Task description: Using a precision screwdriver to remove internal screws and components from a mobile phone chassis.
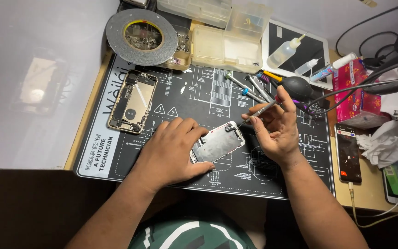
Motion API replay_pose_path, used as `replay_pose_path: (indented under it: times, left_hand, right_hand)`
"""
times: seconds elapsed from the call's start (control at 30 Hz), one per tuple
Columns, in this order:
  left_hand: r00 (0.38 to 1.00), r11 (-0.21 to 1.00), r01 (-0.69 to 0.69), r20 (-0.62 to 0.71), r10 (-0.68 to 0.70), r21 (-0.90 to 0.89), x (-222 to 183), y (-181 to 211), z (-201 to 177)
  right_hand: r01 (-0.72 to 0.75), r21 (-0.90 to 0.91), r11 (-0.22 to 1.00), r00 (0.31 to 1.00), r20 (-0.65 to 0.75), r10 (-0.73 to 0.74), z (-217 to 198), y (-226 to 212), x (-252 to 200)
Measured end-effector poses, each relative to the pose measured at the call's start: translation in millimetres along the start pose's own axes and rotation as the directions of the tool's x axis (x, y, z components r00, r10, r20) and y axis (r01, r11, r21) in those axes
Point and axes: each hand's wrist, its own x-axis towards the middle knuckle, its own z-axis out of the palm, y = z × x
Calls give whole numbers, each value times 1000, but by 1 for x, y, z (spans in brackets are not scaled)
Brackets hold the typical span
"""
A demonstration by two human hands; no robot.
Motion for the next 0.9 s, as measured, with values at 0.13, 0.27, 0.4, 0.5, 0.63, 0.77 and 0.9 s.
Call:
replay_pose_path:
  times: [0.13, 0.27, 0.4, 0.5, 0.63, 0.77, 0.9]
  left_hand:
    - [1000, 1000, 4, -8, -4, 1, 1, -1, 0]
    - [1000, 1000, 15, 8, -15, -5, 1, 1, -2]
    - [1000, 1000, 15, 22, -15, -14, 1, 2, -4]
    - [1000, 1000, 12, 24, -12, 0, 2, 3, -6]
    - [999, 1000, 11, 37, -11, 7, 0, 3, -6]
    - [997, 1000, 23, 68, -22, -3, 1, 3, -8]
    - [996, 1000, 23, 81, -23, 4, 3, 5, -10]
  right_hand:
    - [3, -6, 1000, 1000, 16, -3, 1, 3, 2]
    - [35, -22, 999, 999, 38, -34, 4, -2, 3]
    - [72, -43, 996, 997, 39, -71, 1, 2, 1]
    - [199, -165, 966, 979, 66, -191, -3, 5, 3]
    - [272, -207, 940, 961, 18, -274, -3, -3, 8]
    - [249, -129, 960, 965, -50, -257, 3, -12, 11]
    - [241, -73, 968, 967, -69, -246, 5, -9, 10]
